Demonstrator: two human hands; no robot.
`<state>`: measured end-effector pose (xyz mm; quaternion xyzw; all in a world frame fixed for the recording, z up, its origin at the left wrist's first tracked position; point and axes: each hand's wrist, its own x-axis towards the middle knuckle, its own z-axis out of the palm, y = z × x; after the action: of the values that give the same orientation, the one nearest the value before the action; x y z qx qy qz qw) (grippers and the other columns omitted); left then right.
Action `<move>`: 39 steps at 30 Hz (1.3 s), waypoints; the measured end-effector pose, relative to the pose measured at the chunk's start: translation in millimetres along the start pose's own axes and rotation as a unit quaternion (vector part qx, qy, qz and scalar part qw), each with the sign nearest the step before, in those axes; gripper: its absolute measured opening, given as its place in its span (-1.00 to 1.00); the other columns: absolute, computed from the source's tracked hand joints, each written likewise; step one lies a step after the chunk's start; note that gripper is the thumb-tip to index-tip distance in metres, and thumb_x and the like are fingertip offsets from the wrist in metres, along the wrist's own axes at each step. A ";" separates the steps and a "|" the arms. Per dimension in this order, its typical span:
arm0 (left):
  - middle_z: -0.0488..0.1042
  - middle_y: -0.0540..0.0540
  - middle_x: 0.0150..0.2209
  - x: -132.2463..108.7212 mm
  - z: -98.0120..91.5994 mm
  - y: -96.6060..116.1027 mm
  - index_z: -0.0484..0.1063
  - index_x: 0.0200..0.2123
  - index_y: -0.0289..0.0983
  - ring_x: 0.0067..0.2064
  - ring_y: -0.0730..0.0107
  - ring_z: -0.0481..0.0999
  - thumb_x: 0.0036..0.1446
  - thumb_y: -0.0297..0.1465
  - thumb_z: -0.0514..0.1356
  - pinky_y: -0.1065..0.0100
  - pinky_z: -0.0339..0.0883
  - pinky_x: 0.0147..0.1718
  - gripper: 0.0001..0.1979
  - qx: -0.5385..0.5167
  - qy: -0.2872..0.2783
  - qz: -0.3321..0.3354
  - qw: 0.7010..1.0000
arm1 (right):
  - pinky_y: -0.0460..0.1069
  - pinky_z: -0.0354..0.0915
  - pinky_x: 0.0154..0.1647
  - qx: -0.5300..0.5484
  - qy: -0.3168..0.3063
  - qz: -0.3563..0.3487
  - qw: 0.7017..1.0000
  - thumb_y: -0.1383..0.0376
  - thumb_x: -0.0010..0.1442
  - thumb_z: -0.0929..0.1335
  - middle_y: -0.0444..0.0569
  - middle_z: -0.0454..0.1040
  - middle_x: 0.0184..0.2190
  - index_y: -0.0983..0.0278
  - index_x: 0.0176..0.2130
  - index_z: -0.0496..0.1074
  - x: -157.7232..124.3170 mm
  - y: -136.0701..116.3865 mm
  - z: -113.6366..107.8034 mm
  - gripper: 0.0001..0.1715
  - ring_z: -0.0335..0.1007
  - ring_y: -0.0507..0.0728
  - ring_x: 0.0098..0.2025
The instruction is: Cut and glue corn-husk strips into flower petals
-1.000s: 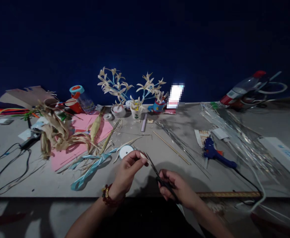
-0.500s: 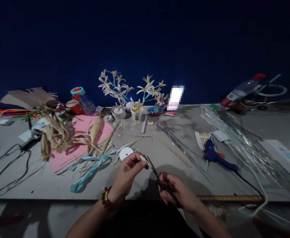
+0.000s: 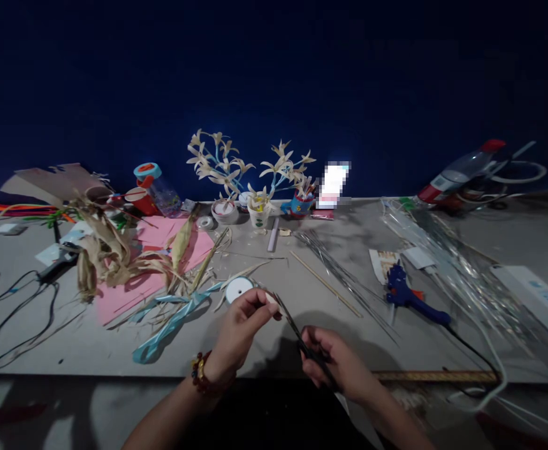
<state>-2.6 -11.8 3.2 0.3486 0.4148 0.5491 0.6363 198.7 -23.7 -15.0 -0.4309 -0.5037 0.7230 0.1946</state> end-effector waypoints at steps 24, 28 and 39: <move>0.51 -0.05 -0.45 0.8 2.5 14.3 0.43 -0.46 -0.30 -0.37 0.41 0.44 0.05 -0.25 0.40 0.39 0.32 -0.30 -0.72 0.065 -0.049 -0.020 0.996 | -0.12 0.11 -0.53 -0.023 -0.013 0.009 1.000 0.08 -0.05 0.51 -0.26 0.27 -0.52 0.20 -0.41 0.15 0.1 -2.4 -7.1 -0.49 0.12 -0.06 -0.57; 0.50 -0.04 -0.45 0.2 3.4 15.0 0.41 -0.46 -0.29 -0.38 0.42 0.44 0.05 -0.24 0.41 0.39 0.33 -0.30 -0.71 0.064 -0.042 -0.024 0.997 | -0.11 0.12 -0.52 -0.029 -0.018 -0.002 0.999 0.04 -0.04 0.50 -0.26 0.28 -0.52 0.20 -0.40 0.16 0.4 -2.3 -8.0 -0.49 0.12 -0.07 -0.57; 0.52 -0.05 -0.44 1.5 1.0 12.5 0.43 -0.44 -0.29 -0.38 0.41 0.45 0.06 -0.25 0.40 0.38 0.34 -0.29 -0.73 0.069 -0.049 -0.032 0.996 | -0.12 0.06 -0.56 -0.033 -0.011 -0.005 0.999 -0.09 -0.08 0.52 -0.28 0.25 -0.58 0.20 -0.45 0.16 0.1 -4.8 -6.5 -0.39 0.09 -0.08 -0.61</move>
<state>-6.7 -8.4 14.7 0.4048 0.4313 0.4804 0.6476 203.2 -18.0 -11.6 -0.4262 -0.5317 0.7098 0.1783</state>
